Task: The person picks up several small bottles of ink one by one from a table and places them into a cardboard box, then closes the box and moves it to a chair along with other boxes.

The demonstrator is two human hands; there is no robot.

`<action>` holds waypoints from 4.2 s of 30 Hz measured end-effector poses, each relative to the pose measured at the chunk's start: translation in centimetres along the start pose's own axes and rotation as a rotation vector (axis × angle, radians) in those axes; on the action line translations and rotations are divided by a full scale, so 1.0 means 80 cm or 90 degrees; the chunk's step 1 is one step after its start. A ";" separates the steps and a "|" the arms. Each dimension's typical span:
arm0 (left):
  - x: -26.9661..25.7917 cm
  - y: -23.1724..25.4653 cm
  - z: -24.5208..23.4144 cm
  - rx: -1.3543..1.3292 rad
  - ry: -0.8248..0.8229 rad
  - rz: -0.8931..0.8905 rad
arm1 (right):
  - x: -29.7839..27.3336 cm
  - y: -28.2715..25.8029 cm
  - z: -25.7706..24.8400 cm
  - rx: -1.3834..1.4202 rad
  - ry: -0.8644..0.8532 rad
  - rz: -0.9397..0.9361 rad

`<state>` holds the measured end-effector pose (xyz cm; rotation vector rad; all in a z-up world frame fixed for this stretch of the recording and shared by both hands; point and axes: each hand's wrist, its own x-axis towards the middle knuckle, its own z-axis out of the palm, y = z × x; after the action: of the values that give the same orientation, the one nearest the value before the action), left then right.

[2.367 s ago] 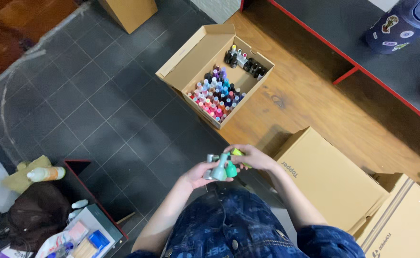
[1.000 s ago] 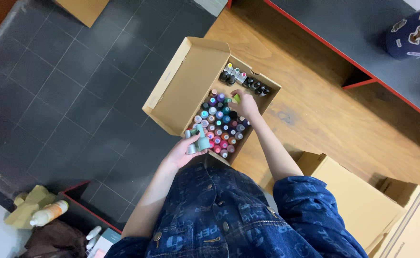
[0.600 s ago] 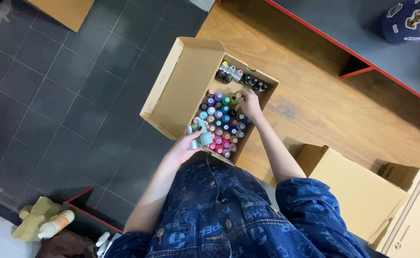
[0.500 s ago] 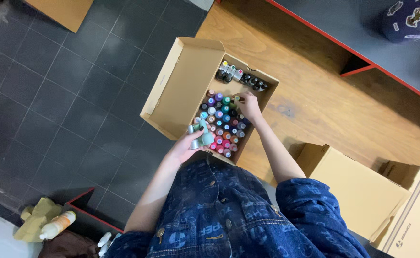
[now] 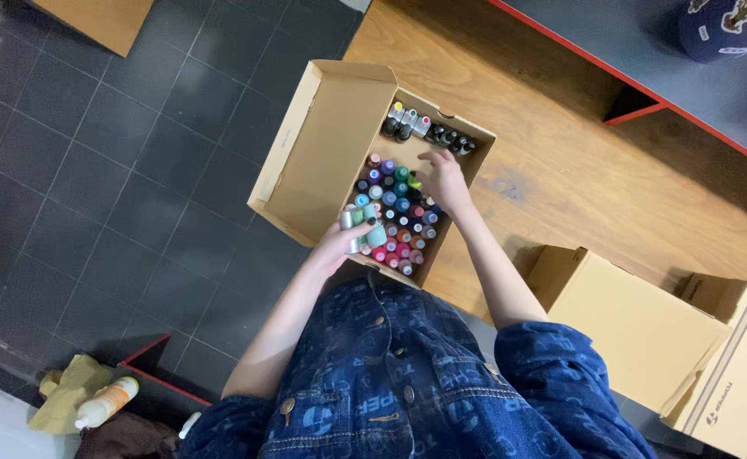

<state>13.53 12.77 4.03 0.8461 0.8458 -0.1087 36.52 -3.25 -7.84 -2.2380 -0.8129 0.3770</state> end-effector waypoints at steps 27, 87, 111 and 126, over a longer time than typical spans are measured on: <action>0.032 0.000 0.039 0.062 0.006 -0.063 | -0.041 -0.058 -0.096 -0.046 -0.084 -0.016; 0.048 -0.035 0.010 0.264 -0.149 0.038 | -0.043 0.019 -0.012 -0.602 -0.125 0.031; 0.080 -0.027 0.018 0.407 -0.137 0.274 | -0.031 -0.085 -0.155 -0.222 -0.062 -0.093; 0.039 -0.027 -0.024 0.383 -0.088 0.190 | -0.006 0.109 -0.011 -0.592 0.004 -0.077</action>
<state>13.57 13.41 -0.14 1.5027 0.5476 -0.1599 40.41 -8.81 -13.41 -2.9935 -1.2930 -0.1134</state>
